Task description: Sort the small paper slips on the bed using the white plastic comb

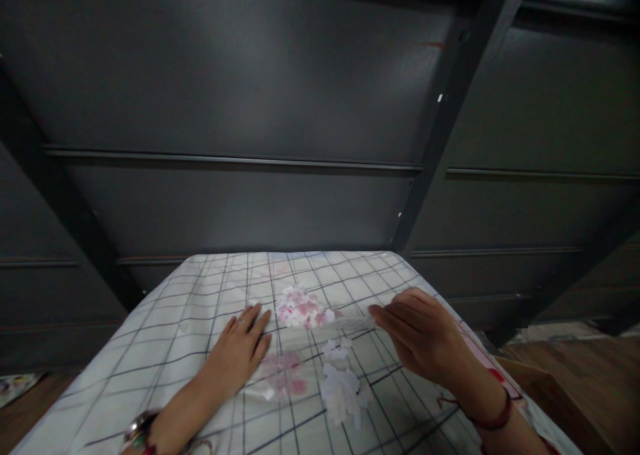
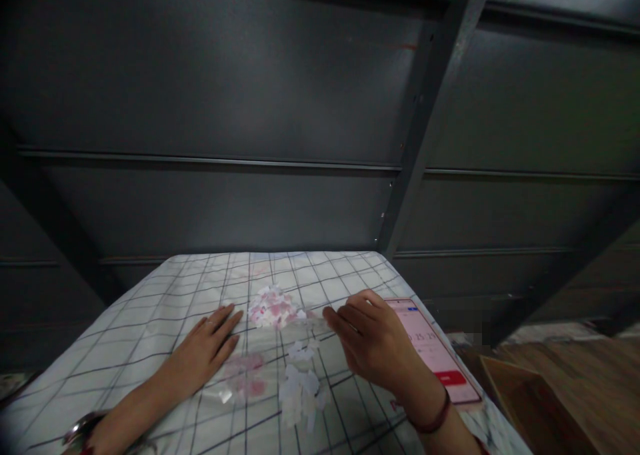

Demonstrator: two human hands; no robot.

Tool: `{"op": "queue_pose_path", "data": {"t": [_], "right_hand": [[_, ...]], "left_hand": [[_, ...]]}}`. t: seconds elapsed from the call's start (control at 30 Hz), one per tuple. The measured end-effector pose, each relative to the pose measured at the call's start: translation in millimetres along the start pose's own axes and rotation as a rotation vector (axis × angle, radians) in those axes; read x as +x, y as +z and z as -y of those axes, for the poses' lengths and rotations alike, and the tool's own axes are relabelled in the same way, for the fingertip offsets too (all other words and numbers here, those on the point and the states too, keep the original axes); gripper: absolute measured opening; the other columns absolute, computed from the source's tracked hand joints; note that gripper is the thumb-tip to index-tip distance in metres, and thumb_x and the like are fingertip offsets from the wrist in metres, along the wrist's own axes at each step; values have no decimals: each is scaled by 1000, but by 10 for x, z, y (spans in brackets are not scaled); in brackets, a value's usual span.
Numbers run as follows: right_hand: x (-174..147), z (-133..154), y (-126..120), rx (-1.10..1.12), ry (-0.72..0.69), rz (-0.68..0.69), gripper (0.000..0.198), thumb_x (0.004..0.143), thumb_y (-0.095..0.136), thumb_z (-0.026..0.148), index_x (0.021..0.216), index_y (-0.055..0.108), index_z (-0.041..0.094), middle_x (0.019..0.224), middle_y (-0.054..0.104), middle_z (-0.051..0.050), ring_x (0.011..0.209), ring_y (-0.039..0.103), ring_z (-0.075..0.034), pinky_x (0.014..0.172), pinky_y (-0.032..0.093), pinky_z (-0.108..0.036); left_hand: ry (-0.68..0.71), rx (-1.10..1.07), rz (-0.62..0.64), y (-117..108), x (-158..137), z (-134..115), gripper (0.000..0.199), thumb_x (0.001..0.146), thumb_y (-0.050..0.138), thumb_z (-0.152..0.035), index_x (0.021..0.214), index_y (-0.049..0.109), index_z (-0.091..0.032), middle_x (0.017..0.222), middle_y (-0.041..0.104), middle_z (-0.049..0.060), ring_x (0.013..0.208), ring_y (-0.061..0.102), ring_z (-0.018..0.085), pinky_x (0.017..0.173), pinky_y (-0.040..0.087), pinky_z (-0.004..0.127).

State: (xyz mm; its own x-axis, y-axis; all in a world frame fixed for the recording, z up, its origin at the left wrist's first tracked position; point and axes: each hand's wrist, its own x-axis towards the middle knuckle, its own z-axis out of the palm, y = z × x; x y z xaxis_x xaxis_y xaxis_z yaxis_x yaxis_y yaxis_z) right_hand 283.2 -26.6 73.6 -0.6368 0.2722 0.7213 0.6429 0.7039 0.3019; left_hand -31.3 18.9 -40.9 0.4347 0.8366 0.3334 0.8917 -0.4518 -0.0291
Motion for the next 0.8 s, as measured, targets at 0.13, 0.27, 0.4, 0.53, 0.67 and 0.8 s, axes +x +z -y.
{"op": "queue_pose_path", "data": {"t": [0.13, 0.27, 0.4, 0.53, 0.67, 0.8], "right_hand": [[-13, -68, -11, 11, 11, 71, 22, 82, 40, 4, 92, 57, 14, 59, 51, -1, 59, 40, -14, 58, 36, -28], [-41, -102, 11, 55, 63, 154, 22, 84, 41, 6, 83, 60, 15, 58, 47, 0, 58, 38, -14, 58, 33, -28], [-74, -146, 35, 58, 104, 139, 22, 83, 41, 5, 82, 60, 16, 59, 48, 0, 58, 37, -13, 61, 32, -27], [-80, -163, 33, 65, 160, 218, 23, 83, 40, 3, 76, 59, 16, 59, 47, 0, 58, 38, -13, 62, 31, -27], [-94, -164, 27, 149, 220, 275, 24, 85, 40, 6, 72, 56, 17, 60, 48, 0, 60, 40, -13, 63, 31, -26], [-106, -163, 41, 142, 253, 210, 21, 87, 40, 9, 77, 58, 16, 63, 51, -1, 62, 41, -14, 63, 32, -26]], "left_hand": [[1, 12, 9, -4, 2, 1, 43, 92, 32, -34, 127, 49, -15, 132, 48, 15, 121, 45, 29, 95, 39, 48], [-2, 9, 9, -4, 1, 5, 43, 92, 32, -34, 128, 49, -16, 133, 48, 14, 122, 44, 28, 96, 39, 47], [4, 12, -1, 1, -2, 4, 43, 92, 31, -34, 127, 49, -17, 133, 48, 14, 122, 44, 28, 96, 39, 47], [2, 15, -15, 5, 0, 1, 43, 92, 32, -34, 127, 49, -17, 132, 49, 14, 120, 46, 28, 94, 40, 48], [8, 15, -7, -3, 3, -2, 43, 92, 32, -34, 127, 50, -16, 132, 49, 15, 120, 45, 28, 95, 39, 48], [2, 9, 16, -8, 2, -3, 44, 92, 31, -33, 127, 49, -15, 133, 48, 16, 122, 43, 29, 96, 39, 47]]}}
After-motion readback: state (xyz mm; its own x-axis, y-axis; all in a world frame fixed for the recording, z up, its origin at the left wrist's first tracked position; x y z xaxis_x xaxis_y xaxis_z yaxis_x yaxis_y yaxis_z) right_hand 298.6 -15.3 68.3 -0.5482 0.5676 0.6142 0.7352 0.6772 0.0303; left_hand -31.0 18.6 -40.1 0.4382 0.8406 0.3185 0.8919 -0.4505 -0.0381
